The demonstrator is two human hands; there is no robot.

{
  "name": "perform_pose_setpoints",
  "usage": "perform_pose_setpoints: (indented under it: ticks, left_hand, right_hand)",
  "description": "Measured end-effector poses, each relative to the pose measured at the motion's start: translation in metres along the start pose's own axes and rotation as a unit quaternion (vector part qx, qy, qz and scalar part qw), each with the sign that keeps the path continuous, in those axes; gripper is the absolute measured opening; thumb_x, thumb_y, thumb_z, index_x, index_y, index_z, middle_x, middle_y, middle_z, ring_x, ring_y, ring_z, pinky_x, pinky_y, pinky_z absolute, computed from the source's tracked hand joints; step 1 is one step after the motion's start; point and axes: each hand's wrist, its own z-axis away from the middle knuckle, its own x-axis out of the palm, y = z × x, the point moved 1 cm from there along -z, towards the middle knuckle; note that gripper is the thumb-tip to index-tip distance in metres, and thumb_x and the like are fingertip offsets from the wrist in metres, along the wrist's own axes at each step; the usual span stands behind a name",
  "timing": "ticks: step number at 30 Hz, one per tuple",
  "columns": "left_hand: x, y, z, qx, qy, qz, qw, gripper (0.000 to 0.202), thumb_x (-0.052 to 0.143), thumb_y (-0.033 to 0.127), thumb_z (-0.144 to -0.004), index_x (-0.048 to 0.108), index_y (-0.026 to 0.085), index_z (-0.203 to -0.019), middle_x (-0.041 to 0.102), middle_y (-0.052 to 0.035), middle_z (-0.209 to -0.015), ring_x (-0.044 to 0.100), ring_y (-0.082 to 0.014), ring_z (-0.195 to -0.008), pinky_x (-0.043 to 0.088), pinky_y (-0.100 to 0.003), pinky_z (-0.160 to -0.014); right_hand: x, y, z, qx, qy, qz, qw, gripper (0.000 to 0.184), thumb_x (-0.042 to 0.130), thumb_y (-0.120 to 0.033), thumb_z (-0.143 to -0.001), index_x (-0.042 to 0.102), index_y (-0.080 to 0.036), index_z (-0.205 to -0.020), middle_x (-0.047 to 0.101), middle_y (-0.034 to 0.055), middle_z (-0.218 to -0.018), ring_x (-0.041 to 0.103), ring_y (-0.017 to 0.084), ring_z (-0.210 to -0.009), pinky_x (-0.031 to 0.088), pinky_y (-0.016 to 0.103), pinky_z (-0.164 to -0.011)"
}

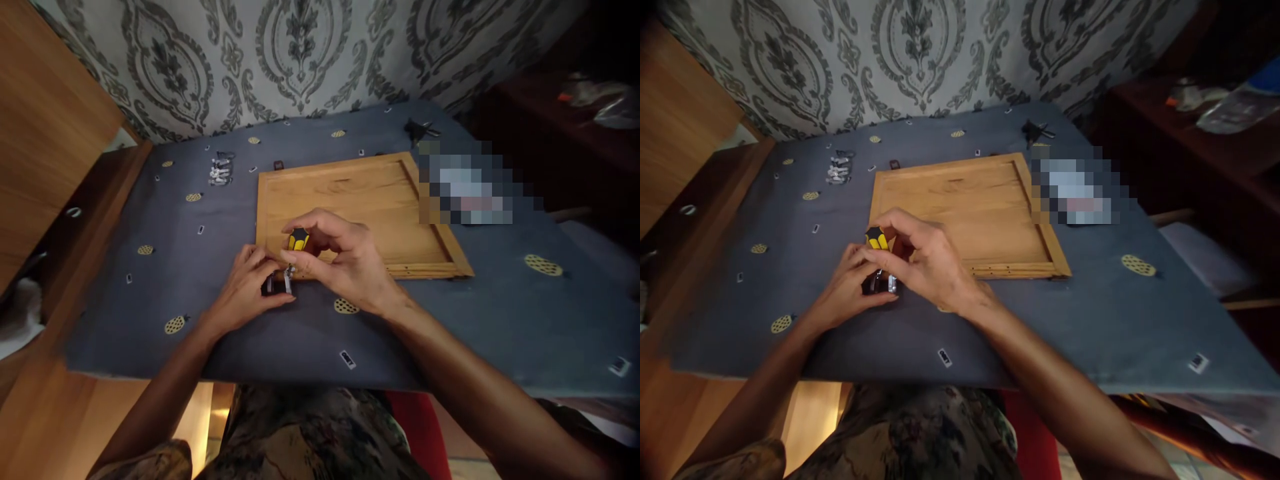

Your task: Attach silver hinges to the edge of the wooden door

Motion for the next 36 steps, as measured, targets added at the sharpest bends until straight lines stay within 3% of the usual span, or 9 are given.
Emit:
perform_pose_setpoints:
  ticks: [3, 6, 13, 26, 36]
  left_hand:
    - [-0.0002, 0.0001, -0.0005, -0.007, -0.001, -0.002, 1.000, 0.036, 0.082, 0.045, -0.081, 0.069, 0.020, -0.102, 0.062, -0.0070, -0.110, 0.050, -0.0278, -0.105, 0.048, -0.046, -0.093]
    - [-0.0003, 0.0000, -0.0010, -0.006, 0.003, -0.002, 1.000, 0.035, 0.082, 0.046, -0.081, 0.068, 0.021, -0.100, 0.062, -0.0061, -0.111, 0.051, -0.0271, -0.105, 0.048, -0.045, -0.093]
    - [0.0009, -0.0013, -0.0005, -0.003, 0.008, -0.010, 1.000, 0.037, 0.082, 0.046, -0.081, 0.068, 0.019, -0.102, 0.062, -0.0067, -0.108, 0.051, -0.0265, -0.101, 0.049, -0.046, -0.091]
    - [0.0016, -0.0016, 0.0002, 0.001, 0.007, -0.011, 1.000, 0.038, 0.080, 0.048, -0.083, 0.068, 0.020, -0.107, 0.061, -0.0064, -0.107, 0.051, -0.0266, -0.101, 0.050, -0.046, -0.090]
    - [0.0047, -0.0052, 0.0020, 0.008, 0.023, 0.004, 1.000, 0.041, 0.077, 0.051, -0.085, 0.066, 0.024, -0.114, 0.062, -0.0059, -0.110, 0.053, -0.0282, -0.107, 0.052, -0.048, -0.093]
  right_hand:
    - [-0.0020, -0.0023, 0.0016, -0.017, 0.052, 0.001, 0.999, 0.015, 0.073, -0.029, -0.090, 0.064, -0.020, -0.099, 0.063, -0.0028, -0.080, 0.059, 0.009, -0.066, 0.050, 0.023, -0.060]
    - [-0.0022, -0.0032, 0.0025, -0.012, 0.077, 0.004, 0.997, 0.015, 0.072, -0.031, -0.091, 0.063, -0.020, -0.096, 0.061, -0.0031, -0.076, 0.057, 0.009, -0.065, 0.048, 0.024, -0.057]
    - [-0.0014, 0.0016, 0.0027, -0.027, 0.042, 0.036, 0.998, 0.013, 0.070, -0.028, -0.092, 0.061, -0.020, -0.088, 0.062, -0.0031, -0.076, 0.054, 0.008, -0.061, 0.047, 0.023, -0.056]
    - [0.0006, 0.0040, 0.0015, -0.042, 0.031, 0.049, 0.997, 0.015, 0.070, -0.028, -0.092, 0.060, -0.019, -0.088, 0.059, -0.0041, -0.072, 0.052, 0.007, -0.058, 0.045, 0.020, -0.055]
    - [-0.0075, -0.0037, -0.0031, -0.066, -0.074, 0.010, 0.995, 0.015, 0.064, -0.031, -0.097, 0.067, -0.016, -0.096, 0.067, -0.0013, -0.081, 0.061, 0.007, -0.066, 0.048, 0.019, -0.060]
